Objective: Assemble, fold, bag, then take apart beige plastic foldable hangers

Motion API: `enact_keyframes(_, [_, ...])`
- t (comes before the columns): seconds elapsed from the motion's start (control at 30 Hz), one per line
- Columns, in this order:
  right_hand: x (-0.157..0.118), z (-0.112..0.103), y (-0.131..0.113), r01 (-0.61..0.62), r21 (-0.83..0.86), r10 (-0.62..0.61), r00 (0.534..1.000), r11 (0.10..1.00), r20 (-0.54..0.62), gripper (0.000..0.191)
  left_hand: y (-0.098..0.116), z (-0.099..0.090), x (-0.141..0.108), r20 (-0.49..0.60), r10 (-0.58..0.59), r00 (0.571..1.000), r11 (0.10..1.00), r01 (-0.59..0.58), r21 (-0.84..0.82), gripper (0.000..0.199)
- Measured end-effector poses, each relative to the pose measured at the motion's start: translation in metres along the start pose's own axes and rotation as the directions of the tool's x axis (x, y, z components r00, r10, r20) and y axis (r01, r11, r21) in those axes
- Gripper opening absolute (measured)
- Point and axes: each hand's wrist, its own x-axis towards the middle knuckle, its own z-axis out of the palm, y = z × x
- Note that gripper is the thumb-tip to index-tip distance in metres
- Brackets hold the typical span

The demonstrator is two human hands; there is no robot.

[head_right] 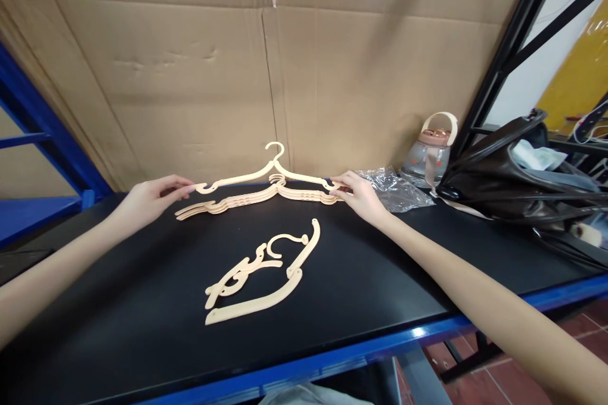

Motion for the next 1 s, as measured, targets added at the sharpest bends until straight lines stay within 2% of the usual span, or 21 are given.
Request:
enact_keyframes(0.17, [0.0, 0.002, 0.001, -0.007, -0.012, 0.007, 1.0, 1.0, -0.018, 0.04, -0.004, 0.001, 0.002, 0.034, 0.019, 0.999, 1.0, -0.019, 0.004, 0.054])
enact_keyframes(0.4, [-0.003, 0.006, 0.009, -0.073, -0.054, 0.073, 0.997, 0.996, -0.006, 0.03, -0.007, 0.007, 0.002, 0.127, 0.033, 0.991, 0.989, -0.051, 0.139, 0.05])
enact_keyframes(0.57, [-0.003, 0.004, 0.01, -0.128, -0.149, 0.132, 0.991, 0.98, 0.013, 0.023, 0.0, 0.009, -0.004, 0.116, -0.01, 0.993, 0.964, -0.021, 0.264, 0.045])
enact_keyframes(0.7, [-0.004, 0.005, 0.012, -0.132, -0.187, 0.141, 0.989, 0.973, 0.034, 0.024, -0.001, 0.01, -0.004, 0.123, 0.025, 0.992, 0.944, -0.064, 0.324, 0.044])
enact_keyframes(1.0, [-0.003, 0.008, 0.015, -0.073, -0.18, 0.084, 0.995, 0.981, 0.056, 0.026, -0.003, 0.011, -0.004, 0.085, 0.072, 0.994, 0.95, -0.095, 0.298, 0.04])
